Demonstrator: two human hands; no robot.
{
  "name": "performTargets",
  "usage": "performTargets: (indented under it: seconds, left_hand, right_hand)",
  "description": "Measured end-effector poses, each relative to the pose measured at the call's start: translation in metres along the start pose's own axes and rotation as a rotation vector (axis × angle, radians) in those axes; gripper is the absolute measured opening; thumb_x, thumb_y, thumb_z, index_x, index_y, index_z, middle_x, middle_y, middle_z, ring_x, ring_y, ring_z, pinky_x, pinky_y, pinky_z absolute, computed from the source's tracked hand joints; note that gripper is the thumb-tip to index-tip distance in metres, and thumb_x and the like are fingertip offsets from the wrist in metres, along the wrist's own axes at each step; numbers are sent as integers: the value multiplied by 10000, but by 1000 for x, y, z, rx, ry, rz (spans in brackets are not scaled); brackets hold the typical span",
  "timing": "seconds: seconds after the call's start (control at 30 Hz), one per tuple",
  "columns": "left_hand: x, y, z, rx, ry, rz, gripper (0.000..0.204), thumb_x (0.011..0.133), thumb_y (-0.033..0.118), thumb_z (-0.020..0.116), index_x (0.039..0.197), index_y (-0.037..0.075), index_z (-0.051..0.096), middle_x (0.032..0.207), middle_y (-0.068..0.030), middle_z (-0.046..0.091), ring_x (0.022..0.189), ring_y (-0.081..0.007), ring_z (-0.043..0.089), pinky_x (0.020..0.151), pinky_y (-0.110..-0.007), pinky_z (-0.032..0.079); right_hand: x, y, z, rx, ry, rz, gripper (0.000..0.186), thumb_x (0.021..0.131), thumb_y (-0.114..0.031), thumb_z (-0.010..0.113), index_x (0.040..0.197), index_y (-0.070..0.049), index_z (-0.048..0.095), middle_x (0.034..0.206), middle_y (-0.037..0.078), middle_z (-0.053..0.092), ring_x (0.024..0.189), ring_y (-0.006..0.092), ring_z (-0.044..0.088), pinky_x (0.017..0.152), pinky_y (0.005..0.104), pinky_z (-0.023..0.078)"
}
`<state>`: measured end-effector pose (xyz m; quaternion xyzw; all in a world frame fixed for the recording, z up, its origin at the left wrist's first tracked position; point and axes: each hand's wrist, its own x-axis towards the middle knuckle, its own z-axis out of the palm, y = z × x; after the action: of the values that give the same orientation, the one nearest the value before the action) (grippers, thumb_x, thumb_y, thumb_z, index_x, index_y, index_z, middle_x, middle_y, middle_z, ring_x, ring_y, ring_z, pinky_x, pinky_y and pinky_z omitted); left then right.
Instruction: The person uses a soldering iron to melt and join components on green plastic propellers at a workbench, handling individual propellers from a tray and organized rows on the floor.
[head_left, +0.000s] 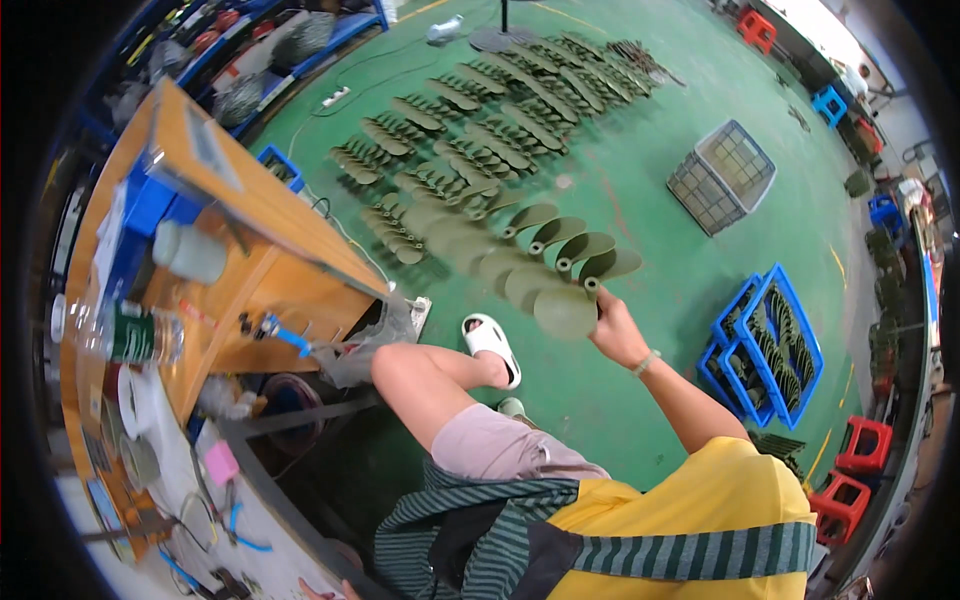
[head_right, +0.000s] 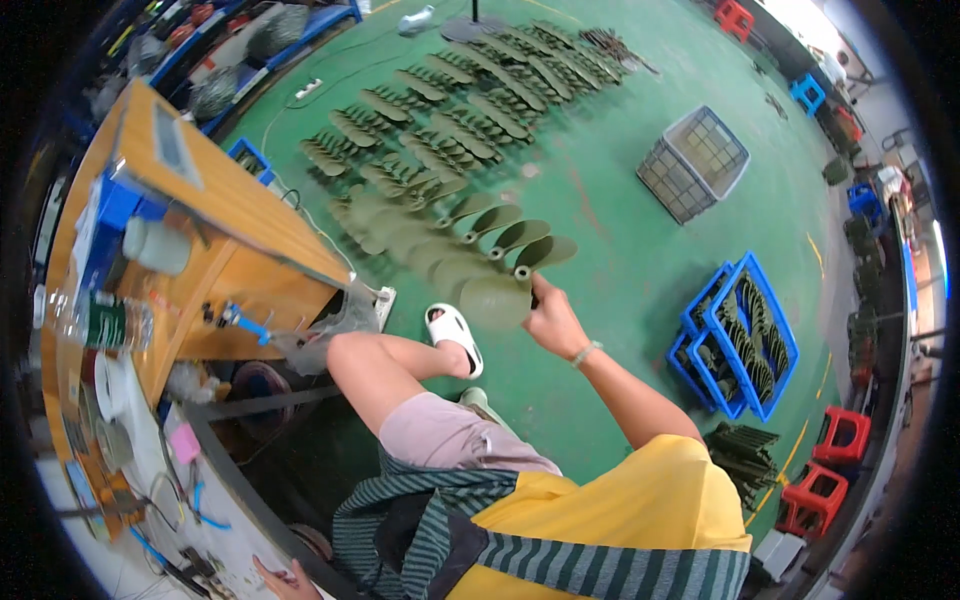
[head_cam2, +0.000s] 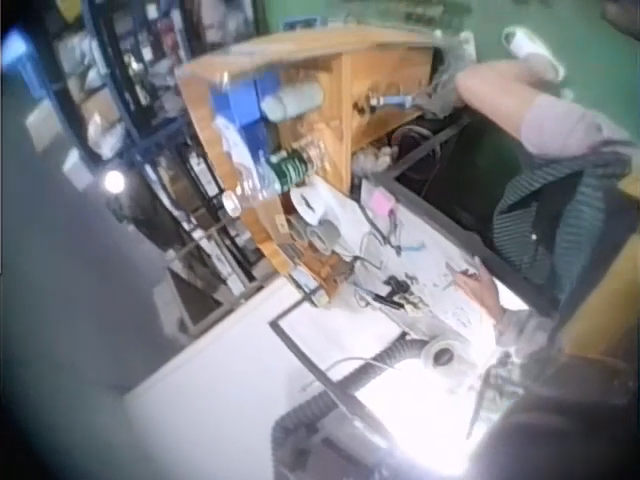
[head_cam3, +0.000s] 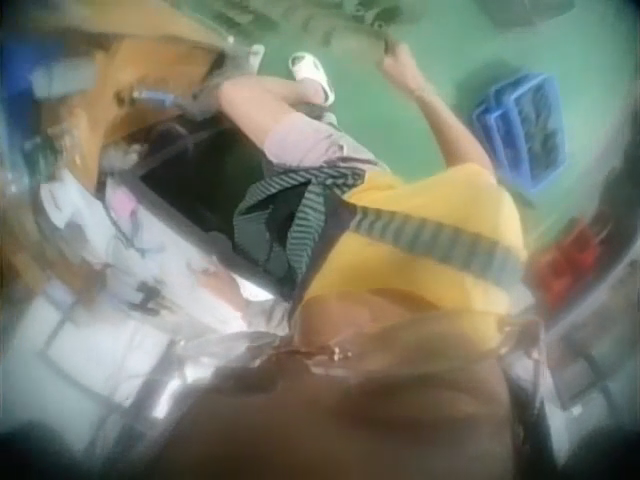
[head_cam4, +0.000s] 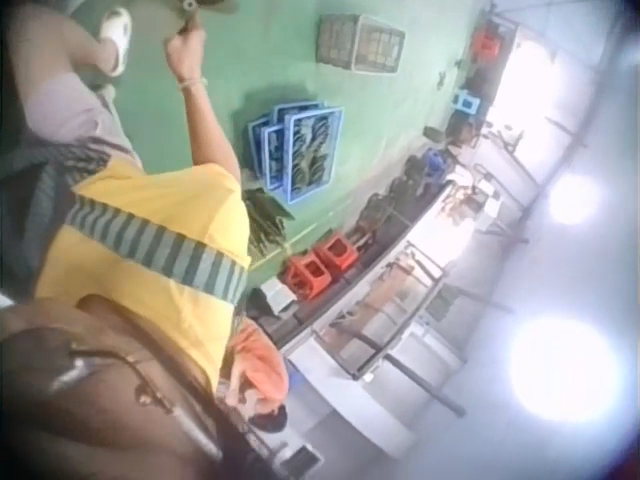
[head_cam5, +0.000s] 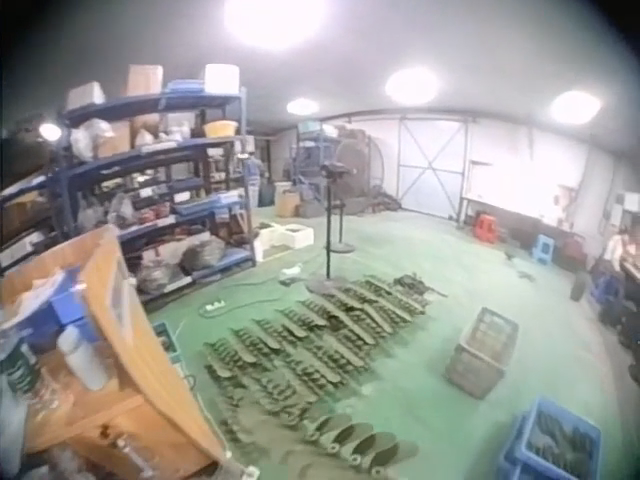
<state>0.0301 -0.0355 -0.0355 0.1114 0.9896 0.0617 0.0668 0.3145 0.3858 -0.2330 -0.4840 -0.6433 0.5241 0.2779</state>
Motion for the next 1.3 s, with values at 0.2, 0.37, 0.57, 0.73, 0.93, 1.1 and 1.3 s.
performTargets:
  seconds: [0.2,0.37,0.57,0.73,0.93,1.1,1.3]
  left_hand:
    - [49,-6,16,169,-208,113,837,822,387,707,1400,-79,320,1341,-301,446,1199,-440,460,1032,-436,359]
    - [65,77,23,177,-367,-172,851,807,377,722,1425,-43,315,1311,-268,486,1131,-396,505,1011,-431,378]
    - [114,172,85,319,-400,-183,823,805,327,718,1420,-46,320,1305,-253,490,1128,-373,512,992,-410,393]
    - [153,216,131,407,-409,-179,800,803,286,715,1417,-49,324,1300,-240,494,1124,-354,519,976,-393,405]
    - [178,232,151,478,-402,-171,776,801,236,711,1412,-52,329,1295,-225,499,1121,-331,526,956,-372,420]
    - [170,204,135,466,-352,-182,756,799,194,707,1408,-54,333,1290,-212,502,1118,-312,533,940,-355,432]
    - [140,74,77,352,-264,-125,736,797,144,703,1403,-57,338,1284,-197,507,1114,-289,540,920,-335,447]
  right_hand:
    - [121,169,-16,295,380,290,366,811,-36,639,1150,48,530,926,119,676,818,155,662,765,300,522]
    - [226,283,-32,450,631,391,354,815,-50,664,1108,84,519,972,117,657,817,158,639,756,308,521]
    - [344,407,-73,374,686,336,486,834,28,632,1275,49,429,1245,141,530,1087,230,560,881,357,539]
    - [400,491,-114,436,621,310,591,779,28,682,1314,15,432,1233,91,562,1097,199,541,925,324,468]
    - [375,562,-134,-86,554,449,491,818,-57,655,1283,-43,497,1191,121,613,1072,230,579,890,333,471]
    - [347,565,-102,-605,653,719,585,770,-193,685,1316,-90,503,1136,145,641,1076,266,600,896,353,462]
    - [265,543,-30,71,592,941,523,873,-161,621,1334,-29,413,846,118,619,631,175,613,540,298,522]
